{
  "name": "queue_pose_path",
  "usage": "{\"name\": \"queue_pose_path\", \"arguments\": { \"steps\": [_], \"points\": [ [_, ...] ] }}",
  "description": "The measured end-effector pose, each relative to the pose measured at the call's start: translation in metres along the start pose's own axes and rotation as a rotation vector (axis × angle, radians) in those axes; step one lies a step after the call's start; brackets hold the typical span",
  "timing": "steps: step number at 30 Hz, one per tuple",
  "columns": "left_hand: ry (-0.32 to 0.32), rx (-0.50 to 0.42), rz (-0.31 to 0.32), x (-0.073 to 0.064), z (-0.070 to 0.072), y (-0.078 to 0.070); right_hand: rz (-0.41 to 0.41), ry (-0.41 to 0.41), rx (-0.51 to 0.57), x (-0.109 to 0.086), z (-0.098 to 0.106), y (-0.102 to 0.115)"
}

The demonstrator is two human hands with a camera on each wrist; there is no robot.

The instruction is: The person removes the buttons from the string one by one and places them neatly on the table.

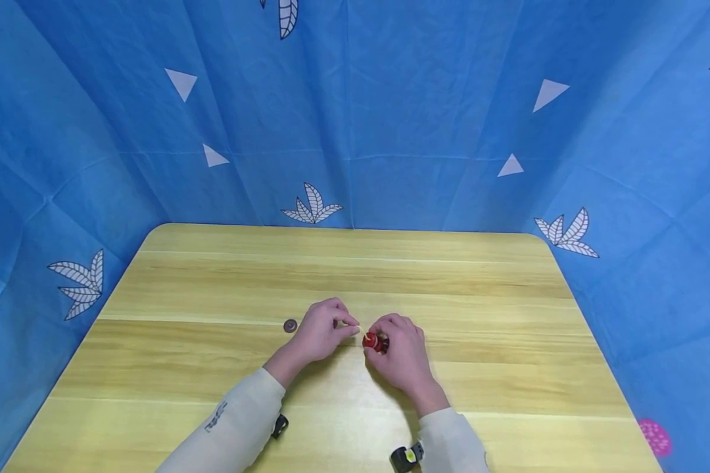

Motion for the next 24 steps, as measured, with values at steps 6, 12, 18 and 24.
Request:
{"name": "queue_pose_path", "arguments": {
  "steps": [6, 12, 18, 24],
  "points": [
    [0.012, 0.020, -0.003, -0.0010, -0.0012, 0.0009, 0.010, -0.002, 0.031, -0.0005, -0.0024, -0.0015],
    [-0.001, 0.014, 0.005, -0.0011, 0.0017, 0.0027, 0.020, 0.014, 0.022, -0.0006, -0.0034, -0.0019],
    [-0.010, 0.006, 0.001, -0.0008, 0.0039, 0.0014, 0.011, 0.043, -0.043, -0.0011, -0.0038, -0.0064],
    [-0.014, 0.000, -0.004, -0.0007, 0.0044, 0.0007, 0.023, 0.071, -0.058, -0.0006, -0.0037, -0.0067]
  ]
}}
Point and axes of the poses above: each hand's wrist, its own x-axis towards the middle knuckle, its own z-axis out of the back of the hand, y = z × x, the point moved 10 cm from there along x, towards the middle knuckle, and after that the axes turned 7 degrees about -x, right-handed, at the moved point
